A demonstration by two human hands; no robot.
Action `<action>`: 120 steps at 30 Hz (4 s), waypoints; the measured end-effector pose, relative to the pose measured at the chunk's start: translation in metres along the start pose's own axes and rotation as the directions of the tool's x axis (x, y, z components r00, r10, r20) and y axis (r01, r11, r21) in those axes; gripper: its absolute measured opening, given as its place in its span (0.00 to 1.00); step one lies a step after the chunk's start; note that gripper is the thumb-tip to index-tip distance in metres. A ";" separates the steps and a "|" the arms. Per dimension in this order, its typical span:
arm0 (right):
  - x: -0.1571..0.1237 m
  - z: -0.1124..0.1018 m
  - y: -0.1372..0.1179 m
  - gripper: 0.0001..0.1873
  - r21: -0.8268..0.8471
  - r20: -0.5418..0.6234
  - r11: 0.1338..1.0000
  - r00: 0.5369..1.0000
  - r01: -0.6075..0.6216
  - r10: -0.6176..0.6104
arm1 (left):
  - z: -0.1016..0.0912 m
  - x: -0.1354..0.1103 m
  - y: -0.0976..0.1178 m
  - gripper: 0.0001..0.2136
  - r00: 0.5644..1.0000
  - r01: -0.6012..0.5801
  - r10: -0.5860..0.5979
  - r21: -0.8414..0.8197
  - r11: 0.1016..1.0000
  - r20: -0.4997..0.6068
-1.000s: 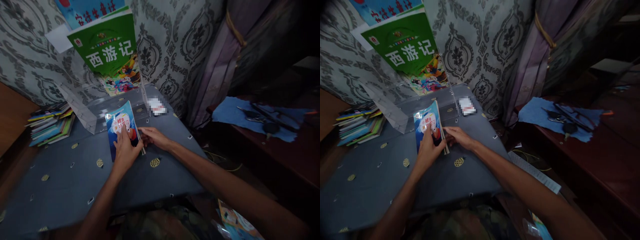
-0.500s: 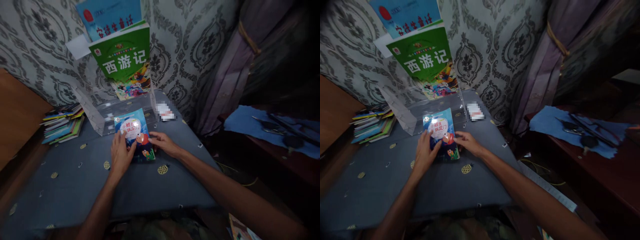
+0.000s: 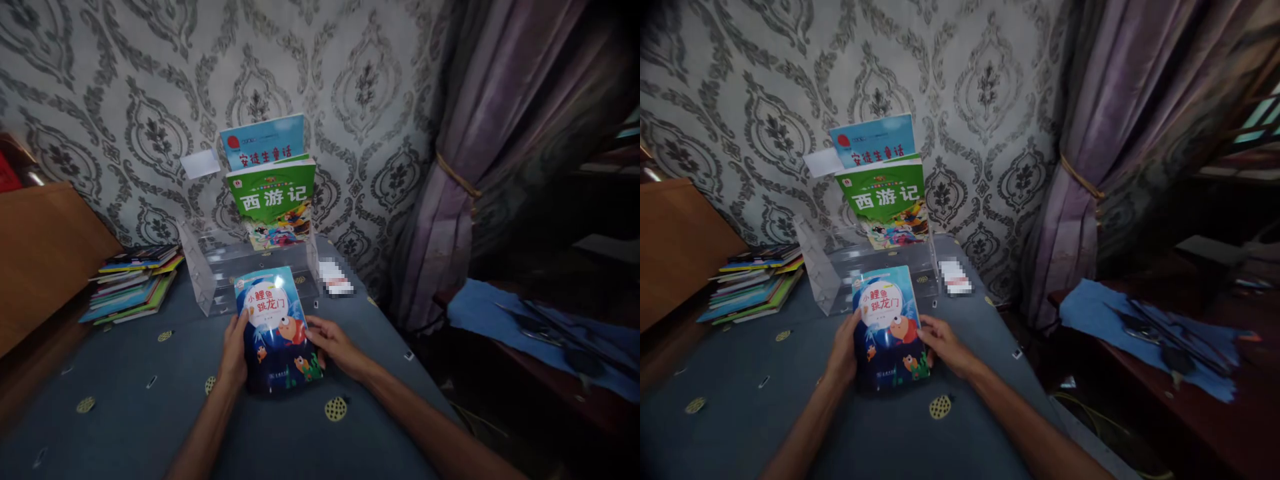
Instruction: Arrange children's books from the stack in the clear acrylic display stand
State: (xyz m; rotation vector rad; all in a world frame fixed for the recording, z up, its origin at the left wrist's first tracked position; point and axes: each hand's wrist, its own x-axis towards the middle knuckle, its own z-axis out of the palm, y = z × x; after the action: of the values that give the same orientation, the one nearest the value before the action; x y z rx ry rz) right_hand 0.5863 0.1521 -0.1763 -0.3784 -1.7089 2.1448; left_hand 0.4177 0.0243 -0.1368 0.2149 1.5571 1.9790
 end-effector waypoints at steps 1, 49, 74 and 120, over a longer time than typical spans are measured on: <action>0.001 0.001 0.000 0.35 -0.010 0.003 1.000 1.000 0.011 -0.011 | 0.003 -0.002 0.002 0.20 0.999 -0.022 0.023 -0.037 0.999 0.023; 0.029 0.005 0.014 0.26 -0.439 -0.288 0.869 0.881 0.227 -0.376 | -0.018 0.016 0.001 0.16 0.832 -0.534 0.519 0.537 0.653 0.195; 0.012 0.027 -0.017 0.28 -0.012 -0.231 0.980 0.953 0.197 -0.194 | -0.038 0.042 0.032 0.23 0.846 -0.529 0.323 0.597 0.603 0.424; 0.038 -0.024 -0.001 0.18 -0.022 -0.285 0.999 0.958 0.035 -0.040 | 0.054 0.022 -0.007 0.12 0.575 -0.792 0.259 0.607 -0.060 0.776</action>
State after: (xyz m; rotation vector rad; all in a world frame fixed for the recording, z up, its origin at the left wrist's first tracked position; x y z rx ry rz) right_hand 0.5629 0.1897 -0.1800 -0.6227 -1.5586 1.9403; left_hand 0.4285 0.0817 -0.1323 2.0374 2.3424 0.7470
